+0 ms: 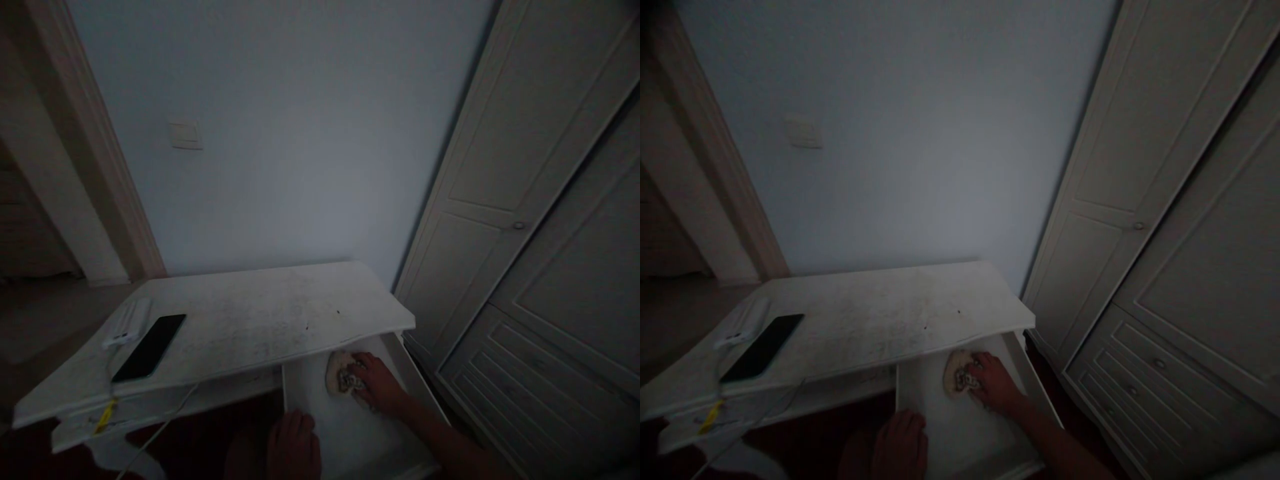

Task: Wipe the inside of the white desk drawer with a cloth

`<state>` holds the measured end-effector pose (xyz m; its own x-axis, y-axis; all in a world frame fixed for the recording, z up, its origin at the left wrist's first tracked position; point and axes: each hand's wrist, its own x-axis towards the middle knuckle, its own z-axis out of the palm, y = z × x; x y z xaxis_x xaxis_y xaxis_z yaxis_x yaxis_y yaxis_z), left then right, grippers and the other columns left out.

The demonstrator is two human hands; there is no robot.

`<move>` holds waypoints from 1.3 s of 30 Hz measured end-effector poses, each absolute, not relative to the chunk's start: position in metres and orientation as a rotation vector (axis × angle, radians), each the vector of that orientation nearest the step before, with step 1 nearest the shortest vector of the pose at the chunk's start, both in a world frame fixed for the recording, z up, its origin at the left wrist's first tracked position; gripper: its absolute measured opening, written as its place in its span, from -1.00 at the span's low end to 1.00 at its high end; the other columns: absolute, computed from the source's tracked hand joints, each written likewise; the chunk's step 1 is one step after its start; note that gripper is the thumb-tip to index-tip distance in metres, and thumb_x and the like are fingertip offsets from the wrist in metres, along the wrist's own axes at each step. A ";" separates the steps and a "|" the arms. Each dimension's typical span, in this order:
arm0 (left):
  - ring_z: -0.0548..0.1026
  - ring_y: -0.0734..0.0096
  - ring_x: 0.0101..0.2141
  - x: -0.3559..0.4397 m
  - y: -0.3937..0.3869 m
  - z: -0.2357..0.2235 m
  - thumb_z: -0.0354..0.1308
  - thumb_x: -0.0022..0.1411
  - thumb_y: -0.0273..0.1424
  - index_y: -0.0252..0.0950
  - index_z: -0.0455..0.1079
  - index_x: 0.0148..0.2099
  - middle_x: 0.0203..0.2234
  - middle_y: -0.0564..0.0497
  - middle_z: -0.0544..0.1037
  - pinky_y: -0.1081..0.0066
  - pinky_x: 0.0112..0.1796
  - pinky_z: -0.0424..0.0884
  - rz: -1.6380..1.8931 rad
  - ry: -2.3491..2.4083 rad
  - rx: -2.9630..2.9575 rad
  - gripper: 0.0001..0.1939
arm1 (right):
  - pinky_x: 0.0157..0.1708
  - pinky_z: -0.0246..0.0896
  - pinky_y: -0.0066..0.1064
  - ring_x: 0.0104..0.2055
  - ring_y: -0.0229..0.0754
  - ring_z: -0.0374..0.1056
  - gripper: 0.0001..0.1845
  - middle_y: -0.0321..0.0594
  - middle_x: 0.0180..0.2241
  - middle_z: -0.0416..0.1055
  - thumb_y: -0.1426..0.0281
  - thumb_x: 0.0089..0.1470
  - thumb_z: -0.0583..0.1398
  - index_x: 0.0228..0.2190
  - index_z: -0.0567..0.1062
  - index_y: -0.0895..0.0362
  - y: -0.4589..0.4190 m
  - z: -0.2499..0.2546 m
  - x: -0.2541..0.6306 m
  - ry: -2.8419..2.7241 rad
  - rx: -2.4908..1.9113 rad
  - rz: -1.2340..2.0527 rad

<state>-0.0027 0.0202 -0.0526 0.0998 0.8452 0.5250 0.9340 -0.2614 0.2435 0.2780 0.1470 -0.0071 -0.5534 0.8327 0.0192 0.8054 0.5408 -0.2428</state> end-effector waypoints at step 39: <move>0.55 0.16 0.06 -0.023 0.042 -0.028 -0.09 0.50 -0.36 -0.20 0.39 0.19 0.07 -0.12 0.48 0.08 0.14 0.49 -1.071 -1.942 -2.233 -0.65 | 0.14 0.24 -0.14 0.20 0.08 0.38 -0.58 -0.03 0.19 0.47 0.21 0.28 0.28 0.12 0.51 0.06 0.168 0.004 0.272 -2.615 -1.198 0.322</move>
